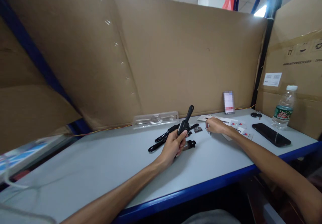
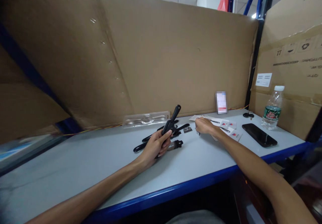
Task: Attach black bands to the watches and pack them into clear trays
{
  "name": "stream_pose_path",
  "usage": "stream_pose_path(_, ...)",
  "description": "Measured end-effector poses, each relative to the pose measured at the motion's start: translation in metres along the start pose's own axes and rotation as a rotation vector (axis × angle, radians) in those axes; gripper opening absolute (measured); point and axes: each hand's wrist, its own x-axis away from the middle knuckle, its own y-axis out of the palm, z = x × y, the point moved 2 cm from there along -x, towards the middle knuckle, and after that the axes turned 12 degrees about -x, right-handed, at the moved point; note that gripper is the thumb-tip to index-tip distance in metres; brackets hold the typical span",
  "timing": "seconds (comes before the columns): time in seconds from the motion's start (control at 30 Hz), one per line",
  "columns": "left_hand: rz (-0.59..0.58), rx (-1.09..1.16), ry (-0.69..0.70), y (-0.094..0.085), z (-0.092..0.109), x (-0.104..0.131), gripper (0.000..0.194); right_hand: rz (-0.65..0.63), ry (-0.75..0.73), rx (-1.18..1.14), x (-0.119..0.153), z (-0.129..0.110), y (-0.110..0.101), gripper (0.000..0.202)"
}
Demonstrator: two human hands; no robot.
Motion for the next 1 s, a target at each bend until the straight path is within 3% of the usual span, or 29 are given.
stream_pose_path(0.27,-0.008,-0.005,-0.012,0.0,-0.002,0.001,0.041,0.07,-0.048,-0.086,-0.003,0.001,0.007,0.016)
stream_pose_path(0.4,-0.025,0.002,-0.032,0.0,-0.004,0.0,0.04,0.173,-0.074,-0.139,-0.003,-0.006,-0.002,0.018)
stream_pose_path(0.57,-0.084,0.067,-0.128,0.0,-0.003,0.001,0.035,0.358,-0.199,-0.538,0.008,-0.03,-0.024,0.013)
stream_pose_path(0.67,-0.166,0.127,-0.196,0.002,-0.002,0.001,0.032,0.275,-0.275,-0.848,0.015,-0.046,-0.026,0.012)
stream_pose_path(0.73,-0.21,0.156,-0.22,0.002,-0.002,0.001,0.031,0.167,-0.302,-0.932,0.02,-0.054,-0.023,0.01)
stream_pose_path(0.8,-0.228,0.162,-0.229,0.003,-0.002,0.001,0.03,0.113,-0.327,-0.913,0.024,-0.06,-0.019,0.013)
stream_pose_path(0.9,-0.241,0.15,-0.244,0.004,-0.002,0.003,0.029,0.142,-0.353,-0.849,0.028,-0.065,-0.017,0.023)
stream_pose_path(1.0,-0.254,0.15,-0.258,0.005,-0.001,0.004,0.029,0.142,-0.348,-0.819,0.031,-0.068,-0.017,0.016)
